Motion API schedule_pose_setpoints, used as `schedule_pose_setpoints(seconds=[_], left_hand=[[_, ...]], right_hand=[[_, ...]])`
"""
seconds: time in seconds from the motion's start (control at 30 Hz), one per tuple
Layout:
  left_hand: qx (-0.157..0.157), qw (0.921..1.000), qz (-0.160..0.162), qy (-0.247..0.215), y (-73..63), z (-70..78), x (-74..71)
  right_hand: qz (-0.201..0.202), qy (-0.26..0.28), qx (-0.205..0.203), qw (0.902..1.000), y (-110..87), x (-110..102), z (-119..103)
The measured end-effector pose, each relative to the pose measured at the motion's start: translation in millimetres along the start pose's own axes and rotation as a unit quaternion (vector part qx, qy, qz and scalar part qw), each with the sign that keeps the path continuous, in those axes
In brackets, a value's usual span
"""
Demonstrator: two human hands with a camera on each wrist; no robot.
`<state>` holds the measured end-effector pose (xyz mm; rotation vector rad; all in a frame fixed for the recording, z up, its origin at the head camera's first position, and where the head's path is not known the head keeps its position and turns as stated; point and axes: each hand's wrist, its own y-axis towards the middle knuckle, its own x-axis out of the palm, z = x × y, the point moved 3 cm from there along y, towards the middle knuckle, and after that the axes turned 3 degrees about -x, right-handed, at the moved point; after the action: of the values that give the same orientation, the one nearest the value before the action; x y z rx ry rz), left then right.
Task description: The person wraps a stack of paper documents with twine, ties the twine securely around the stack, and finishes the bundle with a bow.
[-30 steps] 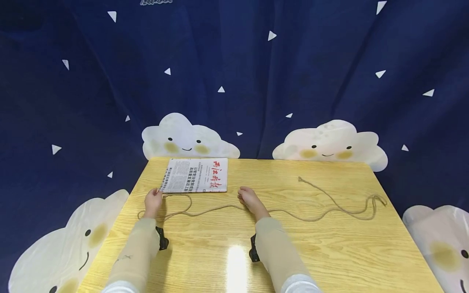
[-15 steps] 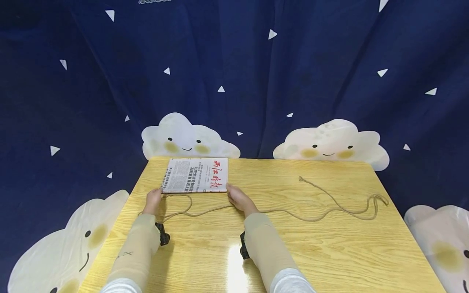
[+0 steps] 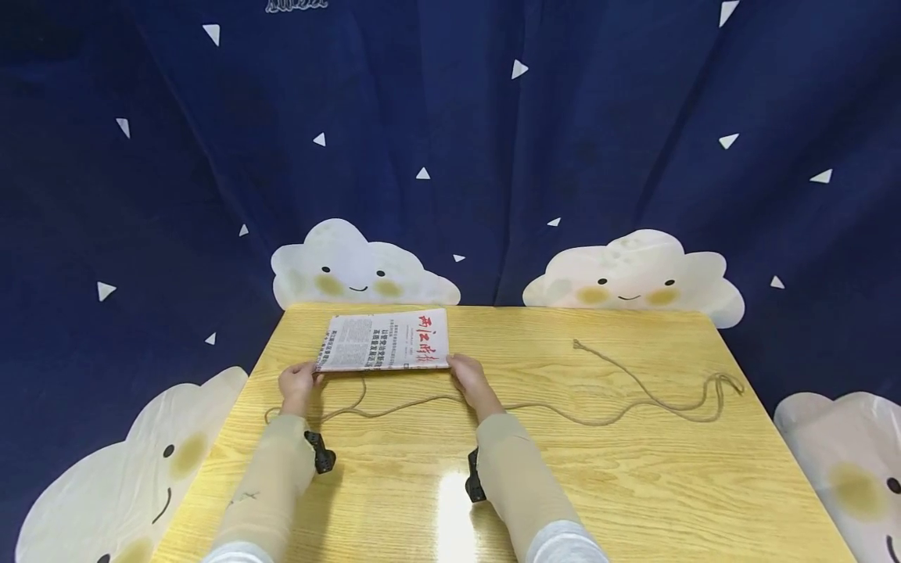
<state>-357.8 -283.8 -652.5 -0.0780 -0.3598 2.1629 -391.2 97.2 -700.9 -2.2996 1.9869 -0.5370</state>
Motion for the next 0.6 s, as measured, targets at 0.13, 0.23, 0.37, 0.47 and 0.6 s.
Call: schedule_pose_setpoints(seconds=[0.13,0.23,0.37,0.47,0.6], left_hand=[[-0.054,0.9982,0.016,-0.019,-60.3,38.6,19.0],[-0.109,0.994,-0.012,0.001,-94.3,55.7,30.2],[-0.121,0.979,-0.159,-0.04,-104.7,42.9,37.7],[-0.121,0.9619,-0.241,-0.047,-122.1,37.7,43.7],[-0.132,0.9551,-0.265,-0.018,-165.4,42.0,58.1]], right_hand=[[0.053,0.029,0.007,0.9981,6.9,-11.8,10.6],[0.093,0.057,0.011,0.9939,19.1,-26.7,23.4],[0.125,0.109,-0.011,0.986,42.1,-59.0,48.8],[0.144,0.141,-0.015,0.9793,26.3,-58.0,33.9],[0.136,0.201,0.006,0.97,51.5,-73.5,65.5]])
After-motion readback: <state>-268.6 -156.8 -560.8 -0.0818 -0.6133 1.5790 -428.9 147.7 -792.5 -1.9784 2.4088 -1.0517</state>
